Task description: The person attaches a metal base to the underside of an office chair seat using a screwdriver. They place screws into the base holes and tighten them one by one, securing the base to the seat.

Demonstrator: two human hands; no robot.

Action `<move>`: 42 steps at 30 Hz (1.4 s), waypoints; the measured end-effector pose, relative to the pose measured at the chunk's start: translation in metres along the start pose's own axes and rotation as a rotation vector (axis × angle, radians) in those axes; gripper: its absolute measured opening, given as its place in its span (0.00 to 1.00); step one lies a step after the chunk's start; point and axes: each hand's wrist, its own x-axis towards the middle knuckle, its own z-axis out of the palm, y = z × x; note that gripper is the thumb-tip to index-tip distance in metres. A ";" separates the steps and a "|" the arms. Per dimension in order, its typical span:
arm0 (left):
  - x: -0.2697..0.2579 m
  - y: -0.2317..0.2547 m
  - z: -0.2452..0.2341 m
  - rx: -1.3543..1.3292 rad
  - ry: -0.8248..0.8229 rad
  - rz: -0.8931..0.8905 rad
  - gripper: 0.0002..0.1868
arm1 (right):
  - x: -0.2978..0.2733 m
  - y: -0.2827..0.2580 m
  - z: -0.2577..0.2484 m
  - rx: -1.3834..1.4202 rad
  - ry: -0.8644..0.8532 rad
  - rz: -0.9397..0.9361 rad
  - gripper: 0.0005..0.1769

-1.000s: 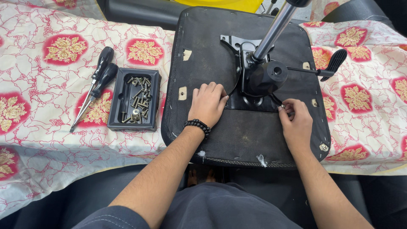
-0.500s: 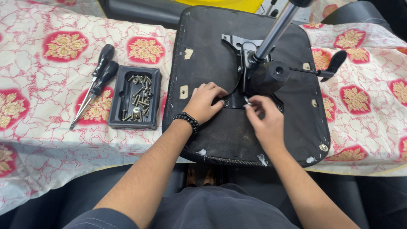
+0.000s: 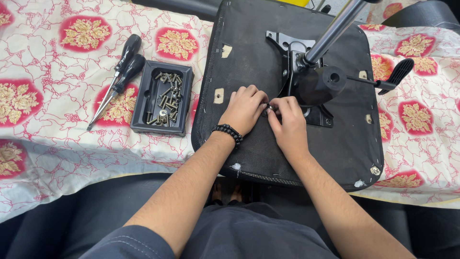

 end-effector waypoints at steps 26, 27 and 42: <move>0.003 -0.011 -0.003 -0.149 -0.024 -0.015 0.09 | 0.041 -0.004 -0.025 -0.220 -0.394 -0.088 0.14; 0.004 -0.009 -0.004 -0.152 -0.020 -0.013 0.10 | 0.041 -0.005 -0.026 -0.198 -0.348 -0.161 0.14; 0.004 -0.003 -0.014 -0.211 -0.050 -0.078 0.12 | 0.043 -0.010 -0.036 -0.336 -0.435 -0.129 0.18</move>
